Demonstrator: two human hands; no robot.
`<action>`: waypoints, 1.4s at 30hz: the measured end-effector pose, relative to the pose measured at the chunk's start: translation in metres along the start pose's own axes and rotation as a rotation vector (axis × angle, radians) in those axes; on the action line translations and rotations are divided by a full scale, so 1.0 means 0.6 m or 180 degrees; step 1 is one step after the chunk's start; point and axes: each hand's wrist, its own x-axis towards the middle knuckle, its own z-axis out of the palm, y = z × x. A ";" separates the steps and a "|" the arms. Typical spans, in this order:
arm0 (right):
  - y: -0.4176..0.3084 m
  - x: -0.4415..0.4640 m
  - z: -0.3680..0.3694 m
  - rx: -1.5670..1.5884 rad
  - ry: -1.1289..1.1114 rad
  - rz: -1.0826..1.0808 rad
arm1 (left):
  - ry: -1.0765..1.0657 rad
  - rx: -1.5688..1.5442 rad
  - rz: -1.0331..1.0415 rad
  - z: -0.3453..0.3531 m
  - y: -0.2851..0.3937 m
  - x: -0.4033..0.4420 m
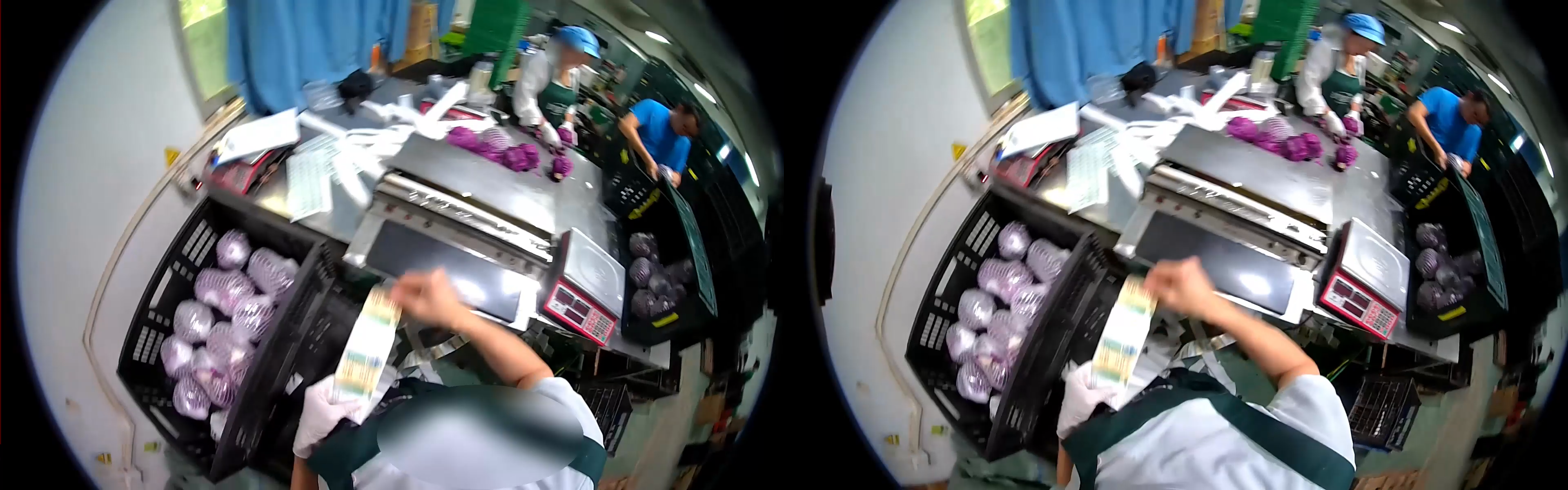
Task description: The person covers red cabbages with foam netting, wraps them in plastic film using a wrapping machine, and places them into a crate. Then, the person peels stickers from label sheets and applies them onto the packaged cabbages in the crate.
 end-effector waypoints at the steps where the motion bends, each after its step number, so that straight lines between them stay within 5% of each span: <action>1: 0.015 0.046 0.008 -0.0020 0.0214 0.0036 | 0.0174 -0.0122 -0.0090 -0.033 0.000 -0.013; 3: 0.036 0.137 0.026 -0.0354 0.0701 0.0056 | 0.0502 -0.0287 -0.0208 -0.106 0.001 -0.054; 4: 0.031 0.180 0.033 -0.0488 0.0664 0.0697 | 0.0634 -0.0309 -0.0187 -0.140 0.004 -0.077; 10: -0.058 0.363 0.213 -0.0092 -0.1154 0.0333 | 0.1419 -0.1273 0.0290 -0.277 -0.016 -0.210; 16: -0.073 0.507 0.411 -0.0892 -0.1990 -0.0841 | 0.2704 -0.0765 0.0464 -0.259 -0.006 -0.233; 22: 0.004 0.617 0.575 -0.1405 -0.2711 -0.1661 | 0.3655 -0.1417 0.0372 -0.201 -0.008 -0.231; 28: 0.031 0.628 0.640 -0.2952 -0.2378 -0.1494 | 0.4155 -0.1370 0.0372 -0.157 -0.019 -0.202; 30: 0.045 0.616 0.637 -0.2956 -0.1840 -0.2093 | 0.4313 -0.1408 0.0376 -0.144 -0.016 -0.194; 34: 0.006 0.579 0.619 -0.2268 -0.1915 -0.2230 | 0.4317 -0.1449 0.0504 -0.132 -0.020 -0.181; 36: 0.059 0.558 0.658 -0.1366 -0.1111 -0.2942 | 0.4323 -0.1463 0.0486 -0.128 -0.023 -0.172; 38: 0.140 0.541 0.702 -0.1689 -0.1222 -0.2275 | 0.4356 -0.1450 0.0493 -0.119 -0.023 -0.164; 42: 0.175 0.541 0.712 -0.0796 -0.0915 -0.2560 | 0.4489 -0.1261 0.0465 -0.104 -0.001 -0.150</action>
